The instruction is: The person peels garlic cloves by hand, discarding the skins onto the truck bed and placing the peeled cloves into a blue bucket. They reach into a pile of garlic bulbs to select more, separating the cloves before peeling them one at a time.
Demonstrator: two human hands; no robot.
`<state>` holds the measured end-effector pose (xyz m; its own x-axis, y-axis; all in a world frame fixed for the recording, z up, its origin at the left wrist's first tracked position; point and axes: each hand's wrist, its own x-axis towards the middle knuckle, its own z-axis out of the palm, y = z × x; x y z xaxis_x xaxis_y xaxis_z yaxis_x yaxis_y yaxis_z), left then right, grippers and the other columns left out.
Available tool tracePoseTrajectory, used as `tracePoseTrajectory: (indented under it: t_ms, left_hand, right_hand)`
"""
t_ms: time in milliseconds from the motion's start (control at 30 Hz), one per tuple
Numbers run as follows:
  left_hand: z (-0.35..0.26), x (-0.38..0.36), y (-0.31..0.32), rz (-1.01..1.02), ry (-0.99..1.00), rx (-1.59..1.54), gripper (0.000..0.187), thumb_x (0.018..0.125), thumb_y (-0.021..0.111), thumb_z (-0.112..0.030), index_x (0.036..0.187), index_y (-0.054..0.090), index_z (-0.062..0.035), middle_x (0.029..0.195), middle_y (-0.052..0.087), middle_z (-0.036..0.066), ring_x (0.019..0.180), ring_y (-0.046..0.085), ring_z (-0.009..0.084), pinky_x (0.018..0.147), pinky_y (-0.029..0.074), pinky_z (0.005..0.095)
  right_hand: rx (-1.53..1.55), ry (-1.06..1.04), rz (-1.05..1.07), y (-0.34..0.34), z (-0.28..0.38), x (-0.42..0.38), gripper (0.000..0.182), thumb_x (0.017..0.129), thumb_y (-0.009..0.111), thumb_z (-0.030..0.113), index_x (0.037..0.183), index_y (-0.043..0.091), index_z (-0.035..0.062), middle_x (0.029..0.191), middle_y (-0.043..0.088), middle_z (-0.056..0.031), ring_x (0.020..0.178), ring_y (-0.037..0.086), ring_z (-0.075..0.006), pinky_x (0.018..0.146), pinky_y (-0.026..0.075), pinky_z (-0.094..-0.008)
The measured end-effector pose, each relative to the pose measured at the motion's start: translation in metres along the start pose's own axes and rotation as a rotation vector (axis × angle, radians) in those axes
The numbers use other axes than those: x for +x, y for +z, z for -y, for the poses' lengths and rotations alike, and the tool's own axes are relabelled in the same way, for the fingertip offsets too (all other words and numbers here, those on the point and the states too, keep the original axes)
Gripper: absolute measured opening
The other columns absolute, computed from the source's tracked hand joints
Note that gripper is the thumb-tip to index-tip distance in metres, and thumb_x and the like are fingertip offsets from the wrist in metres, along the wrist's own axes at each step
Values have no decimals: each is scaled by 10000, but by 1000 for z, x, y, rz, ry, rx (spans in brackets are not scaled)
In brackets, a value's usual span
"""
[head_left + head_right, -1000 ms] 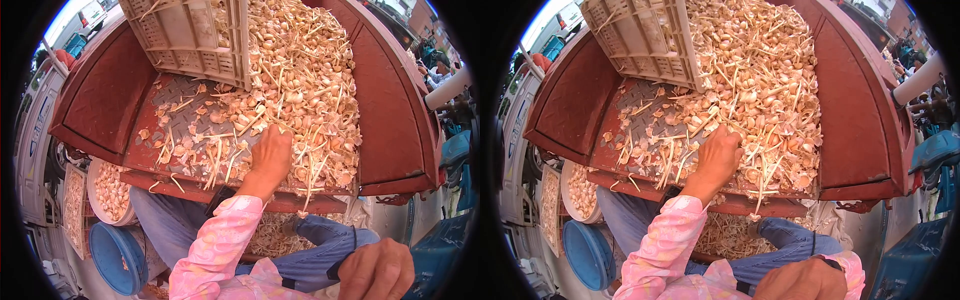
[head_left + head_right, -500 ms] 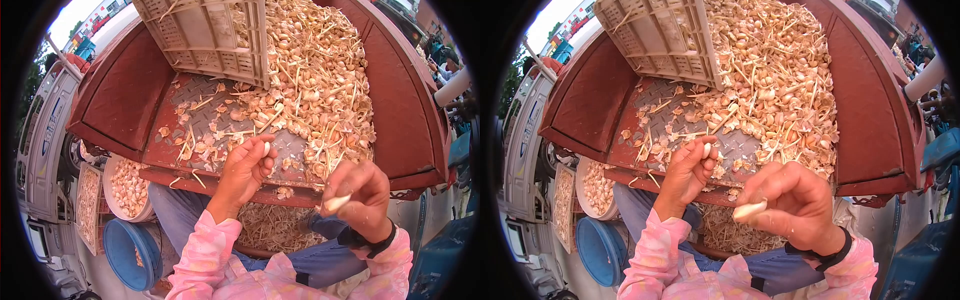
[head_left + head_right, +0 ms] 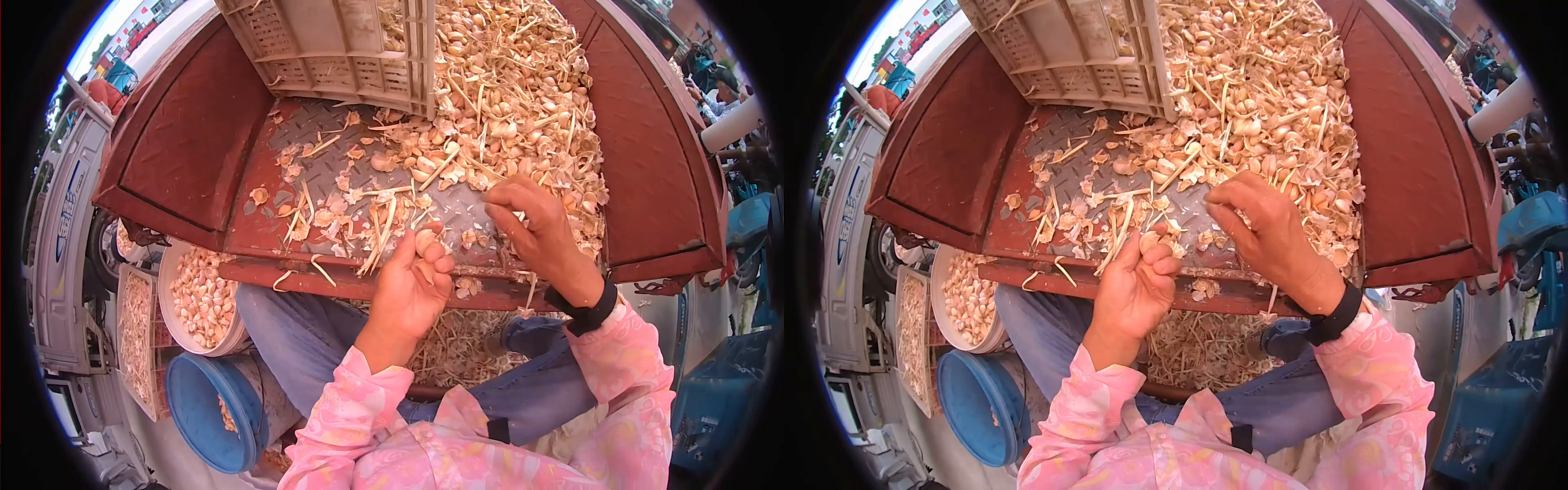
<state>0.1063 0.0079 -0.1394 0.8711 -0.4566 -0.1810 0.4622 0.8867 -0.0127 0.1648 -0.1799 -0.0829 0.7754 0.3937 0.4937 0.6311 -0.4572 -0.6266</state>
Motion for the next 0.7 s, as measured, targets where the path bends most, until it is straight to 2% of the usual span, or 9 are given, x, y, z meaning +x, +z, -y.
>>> tracePoseTrajectory:
  t_ms: [67,100,200,267,333,433,533,667,700]
  left_hand:
    - [-24,-27,31,-58,150,26,324,980,358,-297,1094,496,-26,687,378,5,635,362,115,491,385,193]
    - [-45,-45,37,-19,238,37,324,982,360,-276,1112,496,-13,686,378,2,628,350,104,472,344,204]
    - [-133,-112,25,28,645,364,330,976,384,-279,1137,471,-3,686,375,-4,621,366,88,482,368,190]
    - [-199,-156,-4,-276,977,702,335,961,430,-294,1125,491,-9,740,450,5,687,449,98,570,422,211]
    - [-237,-174,-26,-822,1192,909,325,941,475,-298,1116,494,-25,841,533,25,799,524,125,703,451,252]
    - [-320,-224,-108,-1044,1209,1104,322,932,489,-294,1102,515,-22,939,578,57,885,552,147,789,444,287]
    - [-268,-201,-59,-1144,1399,1009,313,924,502,-260,1112,521,-10,969,587,79,901,560,157,811,442,302]
    - [-190,-161,-8,-516,1151,823,281,909,511,-128,1152,475,9,981,587,110,858,584,168,712,529,259]
    - [-169,-149,2,-394,994,709,262,908,505,-109,1139,481,12,973,586,111,846,587,166,678,541,246]
  right_hand:
    - [-203,104,13,-16,-32,4,84,789,599,46,868,603,17,788,592,-134,740,593,-295,634,463,-355]
    - [-259,108,13,-18,-43,4,90,788,596,56,871,604,23,796,597,-137,749,595,-302,642,463,-367]
    - [-422,145,83,-16,-55,4,110,779,604,96,869,606,32,809,606,-143,769,594,-322,664,460,-402]
    - [-423,195,164,-11,-59,6,145,766,612,129,886,611,47,800,609,-151,794,587,-338,695,458,-431]
    - [-474,172,215,-5,-55,11,163,760,618,134,902,613,55,790,611,-150,811,584,-337,704,458,-436]
    - [-454,82,257,9,-57,15,228,751,636,158,961,609,74,844,614,-146,851,575,-330,737,454,-429]
    - [-370,40,319,15,-52,18,270,746,629,151,996,586,57,899,603,-142,872,567,-327,747,452,-422]
    - [-316,101,273,14,-44,19,234,744,608,121,959,575,34,860,587,-133,848,568,-332,735,451,-425]
    - [-331,146,261,12,-41,19,219,743,602,111,944,573,29,847,583,-131,839,569,-334,732,450,-426]
